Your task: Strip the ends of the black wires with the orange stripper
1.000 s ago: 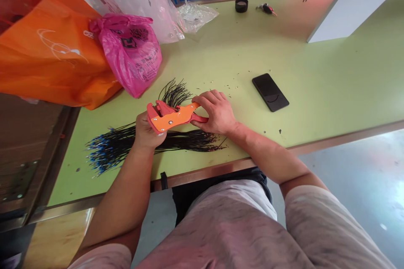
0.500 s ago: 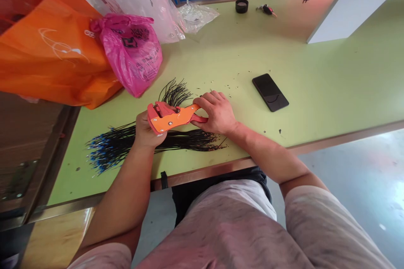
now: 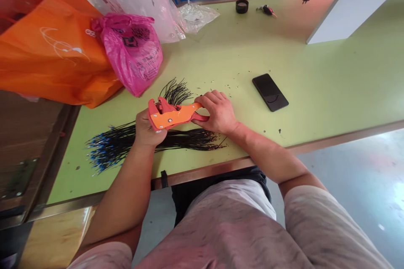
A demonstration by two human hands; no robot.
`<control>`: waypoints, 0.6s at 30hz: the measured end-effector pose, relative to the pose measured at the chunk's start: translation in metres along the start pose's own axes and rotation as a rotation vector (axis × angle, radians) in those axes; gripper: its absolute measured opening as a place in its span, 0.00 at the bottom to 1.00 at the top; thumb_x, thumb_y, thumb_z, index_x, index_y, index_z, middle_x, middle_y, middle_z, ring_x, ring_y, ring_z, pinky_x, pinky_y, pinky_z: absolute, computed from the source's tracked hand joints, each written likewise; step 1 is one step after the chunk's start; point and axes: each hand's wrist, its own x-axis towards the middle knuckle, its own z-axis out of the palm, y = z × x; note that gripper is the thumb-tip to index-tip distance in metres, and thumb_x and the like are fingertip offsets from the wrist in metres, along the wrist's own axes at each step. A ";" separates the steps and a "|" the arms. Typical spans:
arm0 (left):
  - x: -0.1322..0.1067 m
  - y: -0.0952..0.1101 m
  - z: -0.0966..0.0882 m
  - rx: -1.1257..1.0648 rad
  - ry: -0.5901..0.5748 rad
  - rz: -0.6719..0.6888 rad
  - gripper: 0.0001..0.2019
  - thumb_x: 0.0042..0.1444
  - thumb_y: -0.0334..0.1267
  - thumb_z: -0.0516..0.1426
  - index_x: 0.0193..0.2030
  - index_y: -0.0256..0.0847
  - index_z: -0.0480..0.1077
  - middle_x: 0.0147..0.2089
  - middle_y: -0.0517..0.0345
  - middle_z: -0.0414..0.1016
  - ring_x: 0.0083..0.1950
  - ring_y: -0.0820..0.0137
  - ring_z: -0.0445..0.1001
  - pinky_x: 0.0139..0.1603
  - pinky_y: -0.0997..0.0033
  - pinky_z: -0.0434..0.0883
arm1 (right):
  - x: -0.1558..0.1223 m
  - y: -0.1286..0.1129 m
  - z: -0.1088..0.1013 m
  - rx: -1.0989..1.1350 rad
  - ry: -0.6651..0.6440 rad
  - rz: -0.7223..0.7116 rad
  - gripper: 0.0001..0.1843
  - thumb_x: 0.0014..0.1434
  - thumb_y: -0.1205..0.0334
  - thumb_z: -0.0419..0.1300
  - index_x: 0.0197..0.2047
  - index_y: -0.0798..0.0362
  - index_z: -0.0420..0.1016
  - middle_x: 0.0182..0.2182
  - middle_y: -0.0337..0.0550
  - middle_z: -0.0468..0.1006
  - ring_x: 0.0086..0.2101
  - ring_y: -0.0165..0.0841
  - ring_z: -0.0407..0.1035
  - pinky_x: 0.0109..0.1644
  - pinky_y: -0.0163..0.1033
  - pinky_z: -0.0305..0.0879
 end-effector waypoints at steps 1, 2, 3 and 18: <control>0.000 0.001 0.002 -0.040 -0.001 0.001 0.27 0.34 0.63 0.80 0.29 0.44 0.83 0.35 0.54 0.86 0.37 0.62 0.84 0.42 0.61 0.84 | 0.000 0.000 0.000 0.008 0.003 -0.001 0.26 0.70 0.35 0.65 0.52 0.50 0.79 0.42 0.48 0.82 0.42 0.42 0.71 0.51 0.50 0.67; 0.000 0.003 0.004 -0.051 0.000 0.009 0.28 0.33 0.63 0.80 0.29 0.44 0.83 0.35 0.54 0.87 0.37 0.62 0.84 0.43 0.61 0.83 | 0.000 0.001 0.000 0.015 0.004 -0.001 0.27 0.70 0.35 0.65 0.55 0.50 0.78 0.45 0.50 0.82 0.45 0.44 0.71 0.52 0.51 0.68; 0.001 0.005 0.005 -0.044 0.003 0.009 0.27 0.33 0.63 0.81 0.29 0.44 0.83 0.35 0.55 0.87 0.37 0.63 0.83 0.44 0.61 0.84 | 0.000 0.002 0.000 0.023 0.001 0.000 0.28 0.69 0.35 0.66 0.56 0.50 0.78 0.47 0.51 0.82 0.47 0.45 0.71 0.54 0.52 0.69; 0.000 0.018 0.015 -0.135 0.097 -0.183 0.22 0.36 0.58 0.79 0.26 0.44 0.81 0.35 0.55 0.87 0.39 0.59 0.87 0.46 0.57 0.85 | -0.001 0.004 0.001 0.041 -0.046 0.014 0.30 0.70 0.36 0.65 0.64 0.48 0.76 0.54 0.53 0.80 0.54 0.49 0.72 0.61 0.57 0.70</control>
